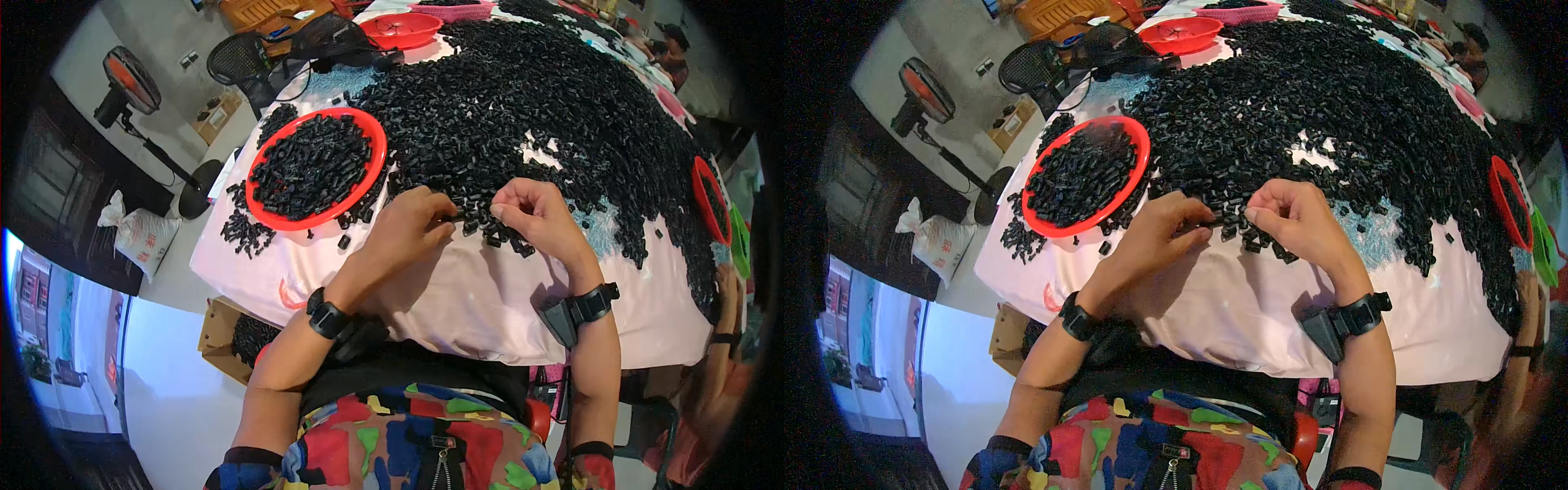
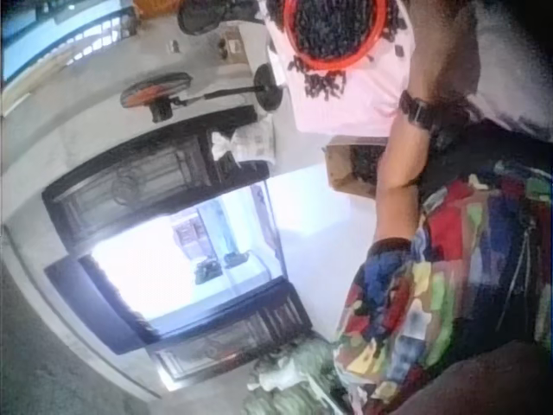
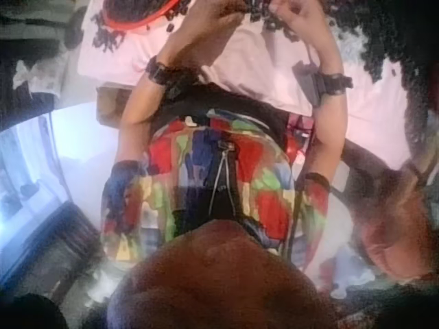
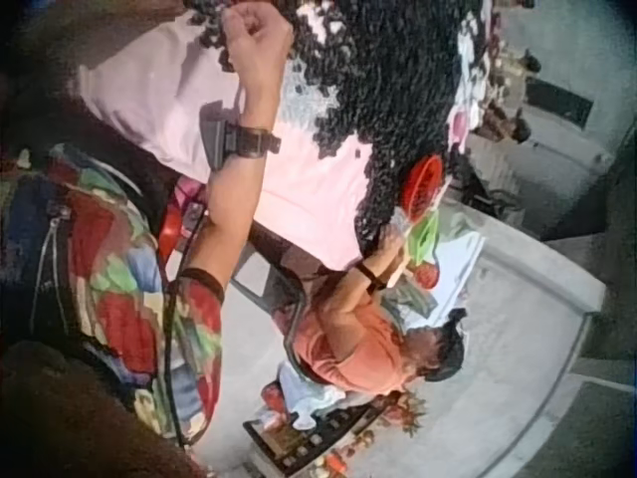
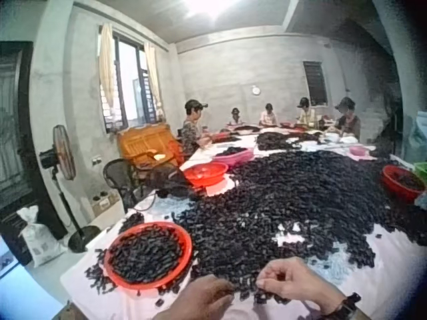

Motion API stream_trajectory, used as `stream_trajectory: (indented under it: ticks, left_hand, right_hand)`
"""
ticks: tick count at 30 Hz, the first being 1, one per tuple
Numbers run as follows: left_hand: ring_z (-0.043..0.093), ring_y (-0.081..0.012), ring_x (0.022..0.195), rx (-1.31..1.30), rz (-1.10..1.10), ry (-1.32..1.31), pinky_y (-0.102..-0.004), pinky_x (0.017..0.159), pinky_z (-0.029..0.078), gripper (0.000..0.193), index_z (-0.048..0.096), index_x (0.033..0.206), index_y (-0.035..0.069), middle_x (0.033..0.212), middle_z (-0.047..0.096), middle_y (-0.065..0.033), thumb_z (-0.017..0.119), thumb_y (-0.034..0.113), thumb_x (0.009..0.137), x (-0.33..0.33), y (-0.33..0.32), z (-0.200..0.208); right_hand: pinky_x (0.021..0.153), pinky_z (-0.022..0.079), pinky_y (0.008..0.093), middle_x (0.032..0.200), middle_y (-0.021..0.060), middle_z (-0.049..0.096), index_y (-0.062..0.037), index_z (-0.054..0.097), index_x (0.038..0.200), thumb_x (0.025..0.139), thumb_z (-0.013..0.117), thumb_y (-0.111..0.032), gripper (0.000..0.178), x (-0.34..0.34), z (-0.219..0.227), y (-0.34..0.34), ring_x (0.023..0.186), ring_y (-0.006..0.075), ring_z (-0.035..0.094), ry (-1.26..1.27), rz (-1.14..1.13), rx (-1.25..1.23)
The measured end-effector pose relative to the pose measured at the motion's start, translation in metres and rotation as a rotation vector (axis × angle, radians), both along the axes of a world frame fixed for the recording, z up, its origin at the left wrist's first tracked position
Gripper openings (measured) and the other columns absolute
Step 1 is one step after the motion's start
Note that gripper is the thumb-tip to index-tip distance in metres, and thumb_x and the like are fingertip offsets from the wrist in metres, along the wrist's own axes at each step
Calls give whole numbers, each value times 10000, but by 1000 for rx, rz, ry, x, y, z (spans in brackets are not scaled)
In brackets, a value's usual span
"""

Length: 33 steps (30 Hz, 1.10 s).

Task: Sorting and preparing small black plastic or rubber components on an assembly table.

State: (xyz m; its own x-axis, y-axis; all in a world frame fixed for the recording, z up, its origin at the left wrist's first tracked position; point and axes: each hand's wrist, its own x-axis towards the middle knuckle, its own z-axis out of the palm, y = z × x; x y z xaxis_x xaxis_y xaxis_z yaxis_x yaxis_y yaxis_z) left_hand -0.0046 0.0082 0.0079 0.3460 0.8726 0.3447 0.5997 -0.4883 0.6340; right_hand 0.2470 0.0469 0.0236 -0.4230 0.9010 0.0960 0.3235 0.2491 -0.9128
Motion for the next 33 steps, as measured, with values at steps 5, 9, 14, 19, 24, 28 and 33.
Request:
stream_trajectory:
  ticks: [5,9,14,19,24,28,33]
  left_hand:
    - [636,-285,858,-79,110,-54,-376,743,500,245,710,1011,13,897,620,-152,733,178,832,6,8,0]
    - [636,-327,886,66,106,52,-416,759,504,232,702,982,53,909,615,-143,733,216,820,13,13,-10]
    - [622,-353,915,130,147,150,-452,757,505,202,685,943,92,923,604,-136,731,228,801,25,17,-15]
    - [628,-299,875,205,121,-42,-402,735,511,215,693,952,86,905,617,-115,753,202,782,14,20,-24]
    - [613,-122,774,-42,23,-350,-266,685,495,187,690,987,51,855,652,-17,759,137,836,8,15,-13]
    - [582,-32,771,-468,-108,-704,-200,669,466,202,691,1098,33,892,677,23,729,116,917,8,10,-14]
    - [599,-26,796,-514,-216,-797,-205,701,482,258,694,1187,56,941,701,11,716,143,946,8,8,-8]
  right_hand:
    - [529,380,224,685,-60,602,-19,697,857,891,716,-138,125,0,-3,0,612,16,484,2,-11,25]
    - [549,388,216,717,-67,611,-21,692,862,900,718,-130,118,-5,-2,0,637,12,490,-8,10,10]
    - [577,396,201,755,-75,611,-21,683,897,914,709,-107,92,-5,1,-1,669,6,495,27,20,-30]
    - [582,391,188,760,-78,606,-17,680,934,921,702,-93,80,-8,5,-6,674,0,492,38,12,-20]
    - [585,389,168,799,-69,639,-20,689,984,931,700,-79,81,-14,10,-13,693,-12,517,170,14,-81]
    - [613,415,163,832,-55,668,-20,701,1001,932,703,-62,81,-21,16,-17,722,-9,550,226,29,-74]
    - [676,452,163,859,-42,688,-14,713,1023,929,701,-25,95,-23,11,-17,759,-1,578,248,48,-14]
